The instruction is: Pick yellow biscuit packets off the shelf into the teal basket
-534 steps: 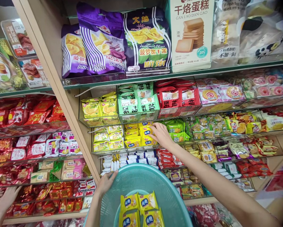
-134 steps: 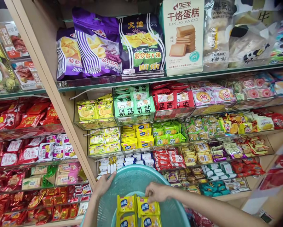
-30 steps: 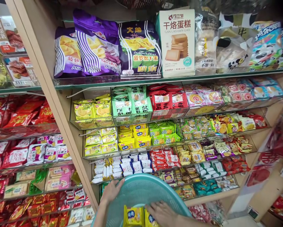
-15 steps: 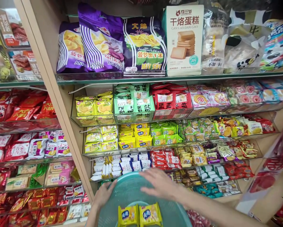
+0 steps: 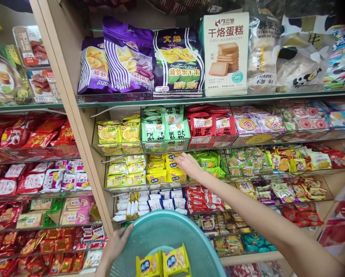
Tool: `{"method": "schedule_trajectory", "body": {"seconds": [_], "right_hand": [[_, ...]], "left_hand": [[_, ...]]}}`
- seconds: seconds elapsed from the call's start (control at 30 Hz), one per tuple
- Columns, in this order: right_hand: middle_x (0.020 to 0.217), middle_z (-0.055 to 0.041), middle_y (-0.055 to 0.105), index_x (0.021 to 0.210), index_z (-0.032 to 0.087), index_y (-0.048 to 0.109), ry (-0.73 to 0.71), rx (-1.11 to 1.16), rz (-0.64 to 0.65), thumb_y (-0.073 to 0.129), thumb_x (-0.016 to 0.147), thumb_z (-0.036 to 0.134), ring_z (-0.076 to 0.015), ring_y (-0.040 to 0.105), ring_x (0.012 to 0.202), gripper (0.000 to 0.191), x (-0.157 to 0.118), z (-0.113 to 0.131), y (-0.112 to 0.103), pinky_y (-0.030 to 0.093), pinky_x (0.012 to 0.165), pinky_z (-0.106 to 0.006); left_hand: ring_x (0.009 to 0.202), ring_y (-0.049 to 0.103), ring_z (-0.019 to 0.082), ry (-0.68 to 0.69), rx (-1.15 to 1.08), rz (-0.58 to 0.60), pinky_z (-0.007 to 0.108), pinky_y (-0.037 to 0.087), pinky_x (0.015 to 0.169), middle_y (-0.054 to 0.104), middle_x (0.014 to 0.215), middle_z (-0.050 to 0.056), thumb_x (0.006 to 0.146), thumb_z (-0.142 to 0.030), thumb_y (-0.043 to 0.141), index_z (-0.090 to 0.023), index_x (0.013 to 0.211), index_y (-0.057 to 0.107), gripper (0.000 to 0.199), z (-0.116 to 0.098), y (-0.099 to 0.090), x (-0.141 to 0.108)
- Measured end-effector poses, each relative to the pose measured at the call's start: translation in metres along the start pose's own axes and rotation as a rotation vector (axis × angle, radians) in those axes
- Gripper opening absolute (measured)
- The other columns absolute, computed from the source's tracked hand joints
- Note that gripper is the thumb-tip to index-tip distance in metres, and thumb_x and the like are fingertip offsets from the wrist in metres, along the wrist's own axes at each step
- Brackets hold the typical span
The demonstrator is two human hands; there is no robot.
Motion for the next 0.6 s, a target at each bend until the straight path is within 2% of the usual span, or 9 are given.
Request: {"method": "schedule_trajectory", "body": {"seconds": [0.23,0.47,0.6], "right_hand": [[0.089,-0.0105,0.062,0.103,0.013,0.053,0.011,-0.045,-0.023,0.042,0.089,0.017,-0.0245,0.043,0.094,0.019,0.004,-0.001,0.005,0.028,0.075,-0.035],[0.091,-0.0102,0.060,0.104,0.013,0.052,0.037,-0.079,-0.028,0.042,0.088,0.015,-0.0248,0.042,0.095,0.019,0.005,-0.001,0.009,0.028,0.075,-0.036],[0.093,-0.0102,0.057,0.104,0.013,0.052,0.037,-0.096,-0.042,0.042,0.088,0.014,-0.0247,0.042,0.095,0.019,0.004,0.001,0.007,0.028,0.075,-0.035]], "left_hand": [[0.082,0.062,0.028,0.009,0.050,-0.055,0.032,0.046,0.072,0.064,0.068,0.003,0.074,-0.071,0.033,-0.021,0.066,0.061,0.059,-0.004,-0.010,-0.001],[0.094,0.062,0.030,-0.015,0.063,-0.017,0.035,0.044,0.081,0.069,0.083,0.004,0.074,-0.072,0.033,-0.022,0.079,0.065,0.059,-0.018,-0.012,-0.002],[0.095,0.062,0.029,-0.002,0.053,0.003,0.033,0.044,0.081,0.070,0.086,0.004,0.074,-0.071,0.033,-0.022,0.081,0.066,0.059,-0.021,-0.010,-0.001]]}}
Point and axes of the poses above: each hand's wrist, its own x-axis towards the middle knuckle, its own y-axis out of the palm, z = x × y, the point moved 8 cm from there along x, towards the middle knuckle
